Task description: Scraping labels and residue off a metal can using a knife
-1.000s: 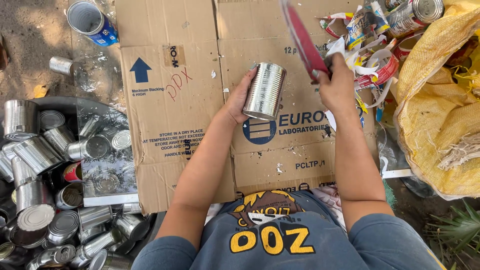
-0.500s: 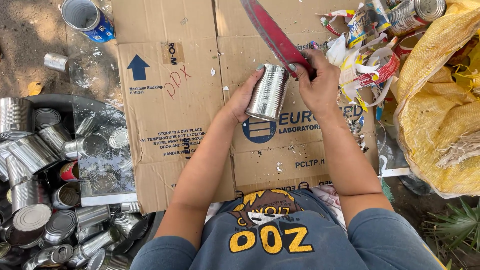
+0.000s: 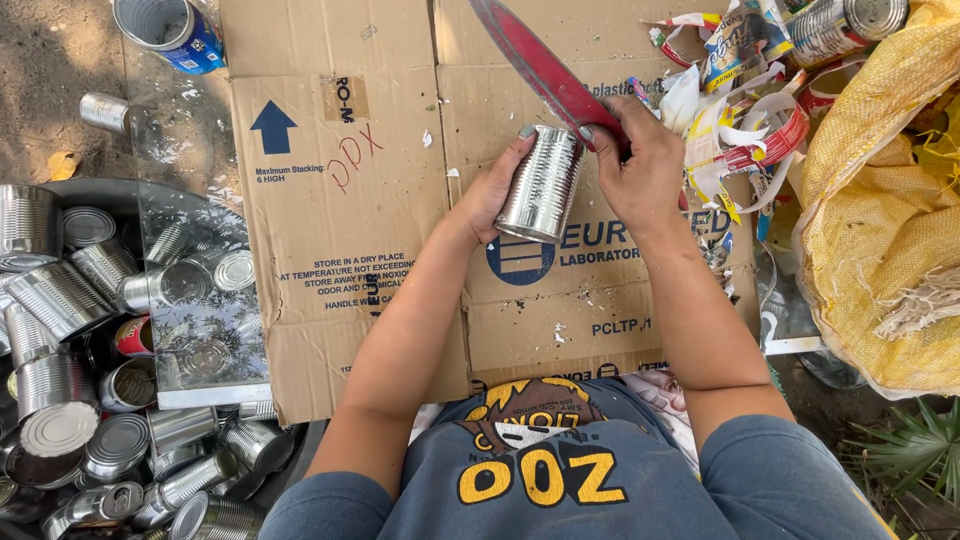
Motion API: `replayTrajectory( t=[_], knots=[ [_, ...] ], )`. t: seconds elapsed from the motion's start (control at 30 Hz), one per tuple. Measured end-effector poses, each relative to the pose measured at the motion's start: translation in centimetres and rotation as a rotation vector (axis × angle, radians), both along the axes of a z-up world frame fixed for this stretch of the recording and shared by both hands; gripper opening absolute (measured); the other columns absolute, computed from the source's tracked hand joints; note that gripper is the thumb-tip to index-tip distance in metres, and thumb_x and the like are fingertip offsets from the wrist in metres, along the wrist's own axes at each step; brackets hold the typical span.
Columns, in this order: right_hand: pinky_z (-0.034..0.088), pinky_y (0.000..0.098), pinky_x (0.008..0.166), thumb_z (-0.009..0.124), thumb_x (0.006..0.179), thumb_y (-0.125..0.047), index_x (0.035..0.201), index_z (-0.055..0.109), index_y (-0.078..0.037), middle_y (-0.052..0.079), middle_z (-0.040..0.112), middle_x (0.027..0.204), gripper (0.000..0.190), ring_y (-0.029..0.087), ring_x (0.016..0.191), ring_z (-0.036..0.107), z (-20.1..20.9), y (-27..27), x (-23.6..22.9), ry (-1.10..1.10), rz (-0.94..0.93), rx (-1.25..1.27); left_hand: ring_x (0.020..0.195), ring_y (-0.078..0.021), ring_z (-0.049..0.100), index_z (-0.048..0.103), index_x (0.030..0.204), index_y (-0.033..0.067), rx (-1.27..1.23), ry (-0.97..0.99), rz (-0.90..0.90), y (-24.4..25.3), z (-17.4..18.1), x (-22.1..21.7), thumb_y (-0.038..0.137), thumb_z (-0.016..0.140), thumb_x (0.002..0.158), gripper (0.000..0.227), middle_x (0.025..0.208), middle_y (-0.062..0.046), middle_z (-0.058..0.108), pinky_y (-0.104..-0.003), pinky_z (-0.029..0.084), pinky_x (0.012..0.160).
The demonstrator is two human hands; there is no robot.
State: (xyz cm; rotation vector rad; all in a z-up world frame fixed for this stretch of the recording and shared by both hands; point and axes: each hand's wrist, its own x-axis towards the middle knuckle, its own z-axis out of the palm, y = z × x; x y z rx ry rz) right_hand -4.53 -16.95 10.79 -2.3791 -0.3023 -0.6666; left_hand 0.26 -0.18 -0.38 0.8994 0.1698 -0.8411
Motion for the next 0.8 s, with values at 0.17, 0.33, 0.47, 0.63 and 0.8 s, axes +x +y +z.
replayTrajectory(
  t=[0.17, 0.33, 0.47, 0.63, 0.8],
  knots=[
    [0.05, 0.0333, 0.064, 0.07, 0.085, 0.018, 0.123, 0.068, 0.009, 0.018, 0.074, 0.105, 0.039, 0.024, 0.072, 0.063, 0.1, -0.1, 0.0, -0.008, 0.021, -0.001, 0.063, -0.0141, 0.067, 0.063, 0.119, -0.0032, 0.036, 0.002, 0.009, 0.0, 0.6, -0.1, 0.052, 0.059, 0.09, 0.063, 0.091, -0.014, 0.073, -0.026, 0.053, 0.05],
    [0.056, 0.0371, 0.075, 0.075, 0.083, 0.015, 0.124, 0.07, 0.009, 0.021, 0.076, 0.115, 0.042, 0.031, 0.087, 0.072, -1.2, -0.9, 0.3, -0.066, 0.008, -0.065, 0.064, -0.014, 0.067, 0.063, 0.12, -0.0042, 0.035, 0.009, 0.013, -0.1, 0.9, -0.1, 0.05, 0.058, 0.091, 0.062, 0.093, -0.015, 0.073, -0.026, 0.054, 0.051],
    [0.055, 0.0369, 0.073, 0.076, 0.085, 0.014, 0.125, 0.07, 0.008, 0.02, 0.077, 0.108, 0.042, 0.029, 0.081, 0.07, -1.4, -0.9, 0.5, -0.071, 0.012, -0.082, 0.065, -0.0137, 0.066, 0.062, 0.122, -0.003, 0.031, -0.005, 0.006, 0.0, 0.9, 0.0, 0.052, 0.057, 0.09, 0.063, 0.094, -0.014, 0.073, -0.025, 0.052, 0.051],
    [0.049, 0.0354, 0.062, 0.076, 0.086, 0.013, 0.125, 0.072, 0.007, 0.016, 0.074, 0.092, 0.04, 0.024, 0.065, 0.059, -1.4, -1.2, 0.2, -0.056, -0.018, -0.138, 0.059, -0.013, 0.066, 0.057, 0.124, -0.0034, 0.081, -0.073, -0.05, -0.1, 1.4, -0.5, 0.057, 0.05, 0.091, 0.069, 0.088, -0.013, 0.072, -0.024, 0.051, 0.043],
    [0.046, 0.0346, 0.055, 0.069, 0.087, 0.016, 0.127, 0.07, 0.01, 0.017, 0.072, 0.085, 0.04, 0.022, 0.059, 0.056, -1.7, -1.2, -0.1, 0.008, 0.025, -0.062, 0.06, -0.0149, 0.068, 0.057, 0.127, 0.0015, -0.038, -0.036, 0.045, -0.4, 0.7, -0.4, 0.049, 0.053, 0.095, 0.057, 0.087, -0.012, 0.073, -0.026, 0.053, 0.043]
  ],
)
